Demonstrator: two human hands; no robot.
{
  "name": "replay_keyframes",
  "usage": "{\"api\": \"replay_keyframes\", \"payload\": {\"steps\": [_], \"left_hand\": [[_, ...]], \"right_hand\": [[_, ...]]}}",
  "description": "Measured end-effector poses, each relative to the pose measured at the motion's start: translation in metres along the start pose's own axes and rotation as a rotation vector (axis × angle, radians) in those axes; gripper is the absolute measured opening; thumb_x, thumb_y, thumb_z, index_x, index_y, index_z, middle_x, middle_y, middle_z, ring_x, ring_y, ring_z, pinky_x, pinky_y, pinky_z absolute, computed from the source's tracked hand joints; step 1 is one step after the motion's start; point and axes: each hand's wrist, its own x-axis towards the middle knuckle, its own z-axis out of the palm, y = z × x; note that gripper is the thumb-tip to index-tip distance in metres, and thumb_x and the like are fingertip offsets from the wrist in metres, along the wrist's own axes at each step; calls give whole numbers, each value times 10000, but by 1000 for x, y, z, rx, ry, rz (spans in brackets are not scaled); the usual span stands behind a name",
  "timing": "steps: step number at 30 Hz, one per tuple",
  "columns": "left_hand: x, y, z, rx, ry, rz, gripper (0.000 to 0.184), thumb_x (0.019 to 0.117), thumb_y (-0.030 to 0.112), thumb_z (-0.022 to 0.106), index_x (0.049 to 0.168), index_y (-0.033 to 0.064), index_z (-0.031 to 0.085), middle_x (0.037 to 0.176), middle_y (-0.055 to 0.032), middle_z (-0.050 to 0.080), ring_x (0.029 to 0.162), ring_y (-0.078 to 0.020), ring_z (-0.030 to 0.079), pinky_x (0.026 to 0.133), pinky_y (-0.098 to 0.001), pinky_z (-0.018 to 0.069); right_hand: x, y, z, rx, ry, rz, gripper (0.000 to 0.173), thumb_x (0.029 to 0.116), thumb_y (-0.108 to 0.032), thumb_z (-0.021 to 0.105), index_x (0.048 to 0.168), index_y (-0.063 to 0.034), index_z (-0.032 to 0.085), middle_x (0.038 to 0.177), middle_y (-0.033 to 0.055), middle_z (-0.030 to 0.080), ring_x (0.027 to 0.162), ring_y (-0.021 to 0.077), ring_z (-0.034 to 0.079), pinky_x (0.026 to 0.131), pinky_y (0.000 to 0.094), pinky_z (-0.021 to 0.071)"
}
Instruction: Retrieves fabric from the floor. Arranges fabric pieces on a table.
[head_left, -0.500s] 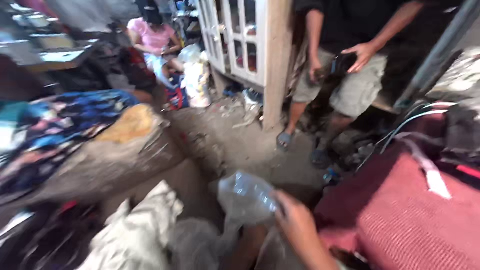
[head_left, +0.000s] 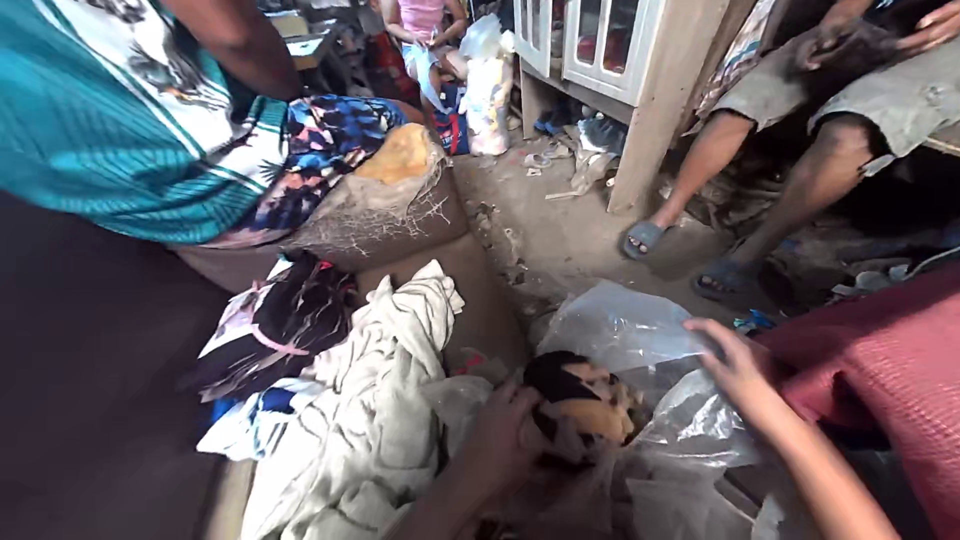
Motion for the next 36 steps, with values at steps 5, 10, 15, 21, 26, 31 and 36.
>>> {"api": "replay_keyframes", "payload": {"steps": [5, 10, 15, 21, 26, 31, 36], "left_hand": [[31, -31, -21, 5, -341, -94, 758, 805, 67, 831, 1477, 63, 483, 1517, -345, 369, 1371, -516, 411, 1092, -622, 391], [32, -16, -49, 49, -458, -82, 527, 929, 288, 756, 1395, 96, 601, 1476, -274, 458, 1341, -439, 465, 1090, -587, 397], [33, -10, -46, -13, -328, -154, 306, 999, 228, 661, 1189, -12, 658, 1151, -215, 650, 1040, -325, 649, 949, -520, 512], [39, 4, -26, -15, -117, -136, 565, 975, 343, 683, 1420, 34, 522, 1282, -218, 605, 1158, -350, 614, 1009, -527, 493], [51, 18, -12, 35, -73, -71, 317, 1060, 221, 520, 1229, 0, 672, 1290, -218, 619, 1218, -348, 592, 1061, -493, 455], [44, 28, -22, -226, 46, -75, 309, 1093, 153, 408, 1221, -75, 573, 1094, -204, 635, 998, -252, 621, 907, -419, 504], [31, 52, -53, -692, 181, 115, 244, 1077, 158, 395, 1112, 4, 580, 977, -11, 644, 911, -53, 643, 841, -283, 557]], "right_hand": [[-6, 3, 7, 4, -63, 80, 345, 939, 74, 565, 1273, 149, 601, 1261, 348, 619, 1226, 500, 572, 1087, 627, 386], [-16, 2, 5, -41, -81, 118, 371, 991, -75, 609, 1328, 80, 609, 1291, 308, 624, 1247, 469, 570, 1094, 593, 405], [-23, -4, 11, -144, -28, 67, 413, 958, -130, 678, 1333, 36, 626, 1249, 308, 633, 1187, 469, 607, 1033, 616, 459], [-29, -38, 19, -299, 76, -57, 430, 843, -10, 775, 1262, 0, 680, 1370, 342, 540, 1251, 563, 522, 1003, 672, 461], [-31, -76, 37, -435, 65, -281, 345, 823, -41, 788, 1162, -87, 749, 1237, 231, 675, 1184, 480, 620, 966, 671, 484], [-34, -90, 47, -286, -31, -239, 261, 929, -131, 692, 1175, -53, 737, 1174, 190, 710, 1118, 412, 676, 942, 590, 537], [-19, -100, 33, 285, -284, 5, 547, 990, -254, 647, 1451, 5, 511, 1425, 201, 573, 1341, 323, 534, 1116, 480, 432]]}}
